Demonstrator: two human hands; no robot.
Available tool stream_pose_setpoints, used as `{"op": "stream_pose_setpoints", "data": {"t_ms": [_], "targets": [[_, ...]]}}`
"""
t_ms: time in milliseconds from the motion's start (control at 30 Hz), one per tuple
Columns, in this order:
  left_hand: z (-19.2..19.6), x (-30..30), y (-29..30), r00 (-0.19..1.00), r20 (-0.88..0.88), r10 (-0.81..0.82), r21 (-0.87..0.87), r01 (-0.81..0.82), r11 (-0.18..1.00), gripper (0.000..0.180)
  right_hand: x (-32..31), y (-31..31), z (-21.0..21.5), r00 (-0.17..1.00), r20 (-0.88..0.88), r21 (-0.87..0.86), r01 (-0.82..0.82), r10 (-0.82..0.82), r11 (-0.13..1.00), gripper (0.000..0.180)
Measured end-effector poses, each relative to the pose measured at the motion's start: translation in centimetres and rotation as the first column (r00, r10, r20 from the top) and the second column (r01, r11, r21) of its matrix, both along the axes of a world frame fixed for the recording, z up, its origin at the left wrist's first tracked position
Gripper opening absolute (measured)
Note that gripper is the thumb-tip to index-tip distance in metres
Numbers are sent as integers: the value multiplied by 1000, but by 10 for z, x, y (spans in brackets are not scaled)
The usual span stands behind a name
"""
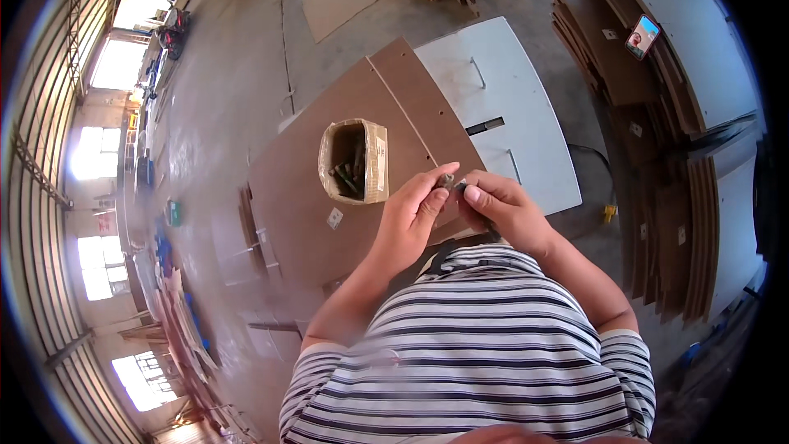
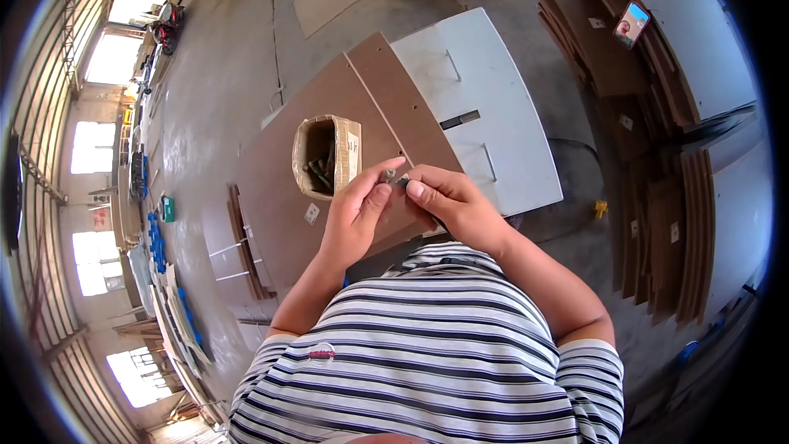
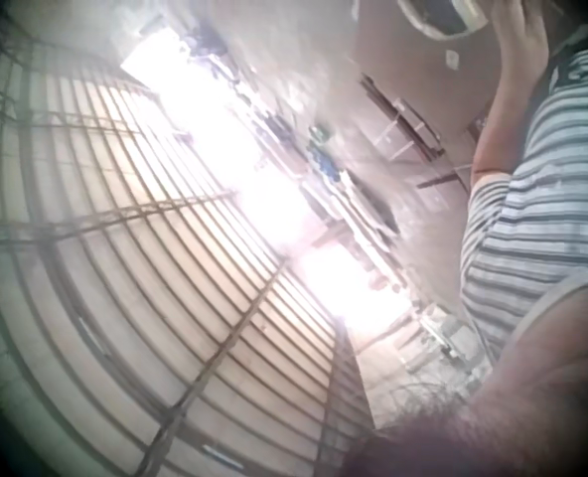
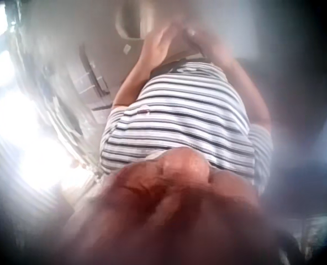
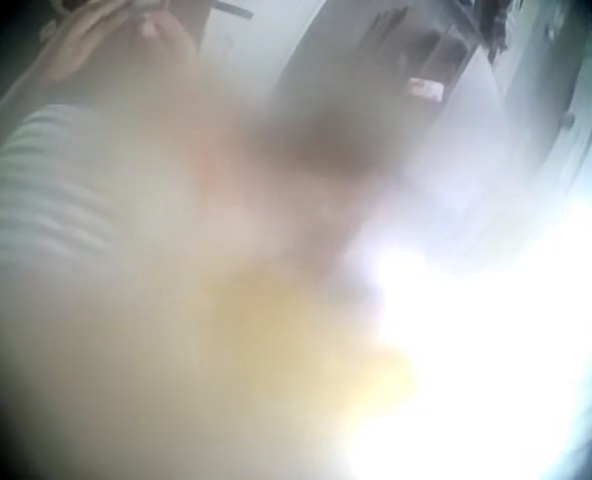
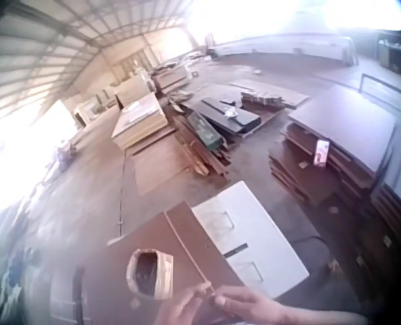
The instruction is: The person searches through a box of wax filler sticks, selects a stick, and trims it using a small blade. The person then applies the filler stick and scrapes the edge of a wooden board with the blade.
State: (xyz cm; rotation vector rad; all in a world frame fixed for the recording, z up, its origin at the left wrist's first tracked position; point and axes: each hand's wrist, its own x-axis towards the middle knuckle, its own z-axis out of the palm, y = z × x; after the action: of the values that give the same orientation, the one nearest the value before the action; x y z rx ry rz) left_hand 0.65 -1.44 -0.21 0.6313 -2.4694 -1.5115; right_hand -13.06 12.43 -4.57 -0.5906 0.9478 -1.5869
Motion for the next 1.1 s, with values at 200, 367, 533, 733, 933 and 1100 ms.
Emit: {"op": "stream_pose_setpoints", "data": {"t_ms": [200, 367, 533, 733, 933, 1100], "targets": [[4, -8, 4, 999, 46, -13, 84, 9, 996, 37, -5, 2, -3, 999, 25, 56, 21, -22, 998, 28], [-1, -10, 0, 990, -97, -103, -144, 88, 986, 36, -8, 5, 6, 999, 38, 65, -11, 9, 998, 26], [13, -15, 5, 998, 35, -52, -26, 53, 998, 35, -6, 4, 4, 987, -134, 40, 100, -94, 994, 25], [12, -18, 8, 998, 46, -45, -59, 48, 997, 33, -8, 8, 3, 979, -178, 57, 113, -101, 992, 26], [13, -20, 10, 997, 16, -78, -167, 79, 983, 32, -9, 12, 11, 983, -157, 93, 111, -96, 989, 25], [12, -21, 14, 993, -16, -115, -206, 110, 972, 32, -7, 15, 2, 956, -255, 11, 154, -147, 988, 26]]}}
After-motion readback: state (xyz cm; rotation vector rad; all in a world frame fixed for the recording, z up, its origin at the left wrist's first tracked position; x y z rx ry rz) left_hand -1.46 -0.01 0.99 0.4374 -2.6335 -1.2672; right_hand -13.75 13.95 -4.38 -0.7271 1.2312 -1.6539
